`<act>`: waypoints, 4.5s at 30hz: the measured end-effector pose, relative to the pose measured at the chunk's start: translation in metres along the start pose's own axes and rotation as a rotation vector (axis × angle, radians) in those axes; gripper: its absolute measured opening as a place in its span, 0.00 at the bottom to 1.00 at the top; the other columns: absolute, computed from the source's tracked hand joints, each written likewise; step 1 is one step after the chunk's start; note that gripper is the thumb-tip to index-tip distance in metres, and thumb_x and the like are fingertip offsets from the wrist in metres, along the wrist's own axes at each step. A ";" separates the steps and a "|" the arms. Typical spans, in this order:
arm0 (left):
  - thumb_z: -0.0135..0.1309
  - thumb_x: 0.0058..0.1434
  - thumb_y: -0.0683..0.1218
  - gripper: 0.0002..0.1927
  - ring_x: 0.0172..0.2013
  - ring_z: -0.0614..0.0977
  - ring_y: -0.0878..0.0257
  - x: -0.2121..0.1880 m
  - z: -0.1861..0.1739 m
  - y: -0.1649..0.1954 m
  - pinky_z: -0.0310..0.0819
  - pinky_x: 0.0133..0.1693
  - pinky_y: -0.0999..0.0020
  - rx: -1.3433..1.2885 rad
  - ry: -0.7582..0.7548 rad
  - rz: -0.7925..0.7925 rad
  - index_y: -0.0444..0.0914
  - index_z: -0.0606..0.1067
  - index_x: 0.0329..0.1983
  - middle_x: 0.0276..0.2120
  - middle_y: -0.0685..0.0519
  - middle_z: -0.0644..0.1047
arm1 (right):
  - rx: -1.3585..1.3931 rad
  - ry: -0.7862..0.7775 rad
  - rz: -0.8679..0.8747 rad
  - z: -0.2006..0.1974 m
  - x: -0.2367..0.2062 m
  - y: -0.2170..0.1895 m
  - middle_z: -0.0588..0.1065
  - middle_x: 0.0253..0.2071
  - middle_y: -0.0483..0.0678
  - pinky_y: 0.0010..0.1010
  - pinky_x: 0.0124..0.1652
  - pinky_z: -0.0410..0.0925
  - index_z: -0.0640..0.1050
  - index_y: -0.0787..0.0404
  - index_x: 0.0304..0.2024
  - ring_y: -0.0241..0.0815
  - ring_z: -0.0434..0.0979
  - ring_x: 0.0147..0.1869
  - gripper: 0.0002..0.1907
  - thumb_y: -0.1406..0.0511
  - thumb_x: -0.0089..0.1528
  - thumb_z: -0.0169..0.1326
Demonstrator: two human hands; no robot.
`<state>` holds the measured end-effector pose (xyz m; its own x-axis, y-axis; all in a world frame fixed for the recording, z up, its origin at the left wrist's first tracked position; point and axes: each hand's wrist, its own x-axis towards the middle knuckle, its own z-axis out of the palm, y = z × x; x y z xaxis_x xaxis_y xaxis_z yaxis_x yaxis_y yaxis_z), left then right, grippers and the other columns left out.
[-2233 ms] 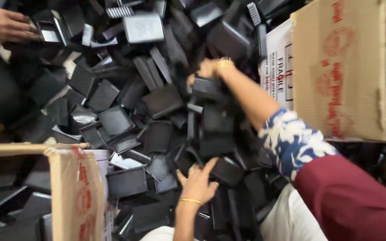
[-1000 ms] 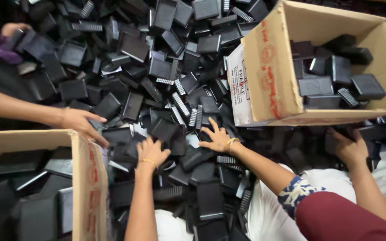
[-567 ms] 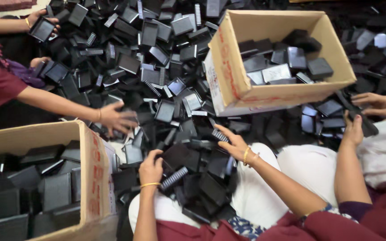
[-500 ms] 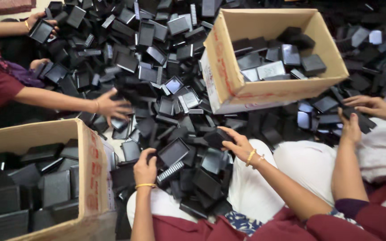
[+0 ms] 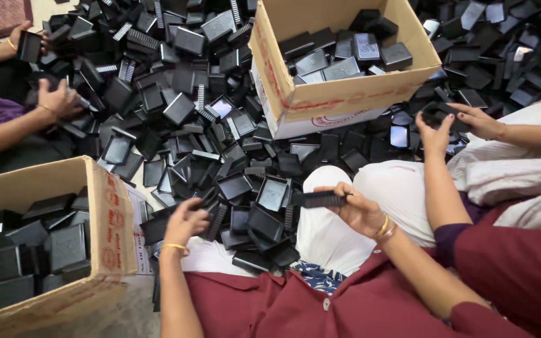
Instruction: The person sits on the floor among a large pile of black plastic boxes, picks up individual boxes, turns them over in their hands, and places them into nearby cardboard cartons. Other workers around them handle boxes from the pile at the same time.
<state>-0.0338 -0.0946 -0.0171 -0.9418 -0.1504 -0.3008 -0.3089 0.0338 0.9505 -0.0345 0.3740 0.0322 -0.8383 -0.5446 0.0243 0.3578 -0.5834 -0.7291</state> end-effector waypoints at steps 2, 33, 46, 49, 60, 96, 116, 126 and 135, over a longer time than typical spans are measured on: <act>0.58 0.60 0.45 0.24 0.36 0.83 0.55 0.008 -0.004 0.007 0.78 0.40 0.62 0.033 0.204 0.080 0.39 0.74 0.61 0.40 0.42 0.81 | -0.052 0.167 0.080 0.000 -0.010 0.007 0.70 0.65 0.60 0.40 0.67 0.61 0.71 0.64 0.43 0.50 0.69 0.67 0.14 0.62 0.63 0.59; 0.54 0.62 0.56 0.24 0.55 0.74 0.39 0.012 0.053 0.012 0.68 0.57 0.50 0.496 0.484 0.172 0.49 0.73 0.62 0.60 0.38 0.66 | -0.285 0.247 -0.043 0.064 -0.016 0.026 0.75 0.55 0.49 0.30 0.58 0.68 0.69 0.56 0.67 0.36 0.74 0.58 0.30 0.48 0.68 0.48; 0.57 0.59 0.41 0.29 0.64 0.70 0.44 -0.139 0.114 0.053 0.61 0.66 0.55 0.224 0.236 0.919 0.36 0.67 0.65 0.65 0.40 0.68 | -0.569 0.040 0.035 0.095 0.000 0.048 0.67 0.66 0.46 0.34 0.65 0.62 0.60 0.55 0.74 0.41 0.66 0.69 0.41 0.61 0.61 0.61; 0.57 0.58 0.41 0.27 0.64 0.72 0.45 -0.154 0.124 0.068 0.63 0.65 0.55 0.092 0.048 0.858 0.38 0.71 0.63 0.65 0.40 0.69 | -0.541 -0.002 -0.018 0.105 0.002 0.047 0.64 0.69 0.44 0.32 0.68 0.59 0.59 0.56 0.75 0.40 0.63 0.73 0.45 0.61 0.59 0.65; 0.58 0.56 0.41 0.25 0.67 0.68 0.42 -0.194 0.141 0.065 0.62 0.66 0.52 0.052 -0.034 0.838 0.38 0.75 0.59 0.69 0.37 0.65 | -0.356 -0.197 -0.093 0.116 0.006 0.045 0.62 0.70 0.44 0.33 0.71 0.58 0.60 0.58 0.75 0.39 0.60 0.77 0.51 0.61 0.54 0.72; 0.60 0.56 0.47 0.23 0.55 0.70 0.38 -0.159 -0.033 -0.047 0.68 0.51 0.50 1.132 0.438 0.339 0.52 0.79 0.57 0.63 0.33 0.68 | -1.775 -0.151 -0.225 0.063 0.067 0.120 0.64 0.62 0.62 0.46 0.56 0.67 0.69 0.47 0.67 0.64 0.68 0.56 0.43 0.63 0.48 0.65; 0.69 0.45 0.48 0.33 0.50 0.74 0.51 -0.211 0.123 0.086 0.72 0.53 0.57 0.415 0.174 0.897 0.42 0.76 0.58 0.56 0.44 0.71 | -0.522 -0.353 0.149 0.144 0.012 0.022 0.66 0.66 0.48 0.36 0.65 0.70 0.60 0.60 0.73 0.43 0.68 0.71 0.51 0.75 0.50 0.70; 0.64 0.46 0.47 0.36 0.60 0.71 0.43 -0.202 0.133 0.089 0.65 0.62 0.50 0.386 0.205 1.093 0.35 0.71 0.60 0.60 0.40 0.67 | -0.232 -0.110 -0.006 0.138 0.014 0.043 0.67 0.62 0.49 0.38 0.61 0.70 0.59 0.55 0.73 0.43 0.70 0.67 0.43 0.69 0.60 0.65; 0.60 0.58 0.35 0.25 0.51 0.85 0.49 -0.196 0.139 0.076 0.80 0.53 0.61 0.401 0.385 0.872 0.33 0.72 0.60 0.51 0.42 0.81 | -0.336 -0.026 0.112 0.131 0.016 0.062 0.71 0.61 0.44 0.37 0.62 0.71 0.62 0.49 0.69 0.38 0.74 0.64 0.33 0.65 0.63 0.58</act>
<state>0.1088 0.0751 0.1036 -0.7748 -0.2195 0.5928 0.3728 0.5986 0.7090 0.0283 0.2507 0.0768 -0.7893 -0.6116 -0.0547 0.2882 -0.2903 -0.9125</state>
